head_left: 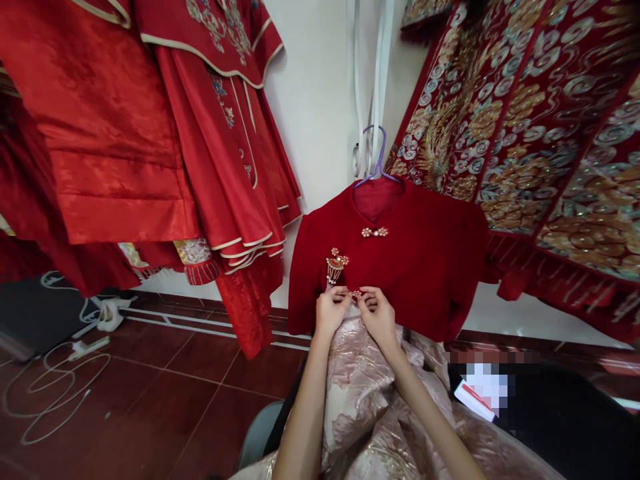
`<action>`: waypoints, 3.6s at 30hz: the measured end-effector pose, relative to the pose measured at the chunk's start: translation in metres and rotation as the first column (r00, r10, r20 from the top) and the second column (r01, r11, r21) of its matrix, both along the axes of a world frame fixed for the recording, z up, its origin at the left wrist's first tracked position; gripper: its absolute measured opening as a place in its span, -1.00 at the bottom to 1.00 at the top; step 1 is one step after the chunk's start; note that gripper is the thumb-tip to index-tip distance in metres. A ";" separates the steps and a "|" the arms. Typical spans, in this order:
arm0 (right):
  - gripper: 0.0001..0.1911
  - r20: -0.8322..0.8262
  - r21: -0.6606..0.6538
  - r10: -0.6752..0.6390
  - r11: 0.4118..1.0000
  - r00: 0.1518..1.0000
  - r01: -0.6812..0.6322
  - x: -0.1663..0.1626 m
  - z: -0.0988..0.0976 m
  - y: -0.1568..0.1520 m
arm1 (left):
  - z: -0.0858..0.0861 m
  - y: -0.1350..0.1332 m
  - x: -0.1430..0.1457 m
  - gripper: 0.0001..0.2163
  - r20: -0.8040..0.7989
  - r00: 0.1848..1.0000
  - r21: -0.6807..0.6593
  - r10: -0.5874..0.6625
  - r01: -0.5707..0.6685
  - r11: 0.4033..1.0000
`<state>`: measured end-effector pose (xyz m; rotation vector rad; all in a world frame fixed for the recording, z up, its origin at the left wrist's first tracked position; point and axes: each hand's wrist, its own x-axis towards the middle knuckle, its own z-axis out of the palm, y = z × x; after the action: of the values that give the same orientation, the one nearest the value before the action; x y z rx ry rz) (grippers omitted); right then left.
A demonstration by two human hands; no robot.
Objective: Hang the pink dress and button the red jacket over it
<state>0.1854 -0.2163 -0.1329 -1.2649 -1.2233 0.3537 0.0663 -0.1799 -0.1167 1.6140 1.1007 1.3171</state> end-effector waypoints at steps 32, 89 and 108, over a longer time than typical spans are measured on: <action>-0.76 -0.119 0.253 -0.224 0.935 0.967 0.248 -0.006 0.010 -0.006 | 0.002 0.003 -0.011 -0.80 0.069 0.988 0.096 0.140 -0.147 0.985; -0.81 0.057 0.067 -0.022 0.998 0.998 0.018 -0.002 -0.001 0.002 | -0.002 -0.004 -0.002 -0.89 0.007 1.000 0.051 -0.011 0.011 0.999; -0.79 0.075 0.073 -0.027 0.997 0.997 0.022 0.000 -0.007 0.005 | 0.002 -0.008 -0.003 -0.91 -0.095 0.995 0.082 0.043 -0.035 0.996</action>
<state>0.1852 -0.2110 -0.1395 -1.2396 -1.2732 0.2433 0.0637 -0.1877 -0.1149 1.7393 1.1556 1.3359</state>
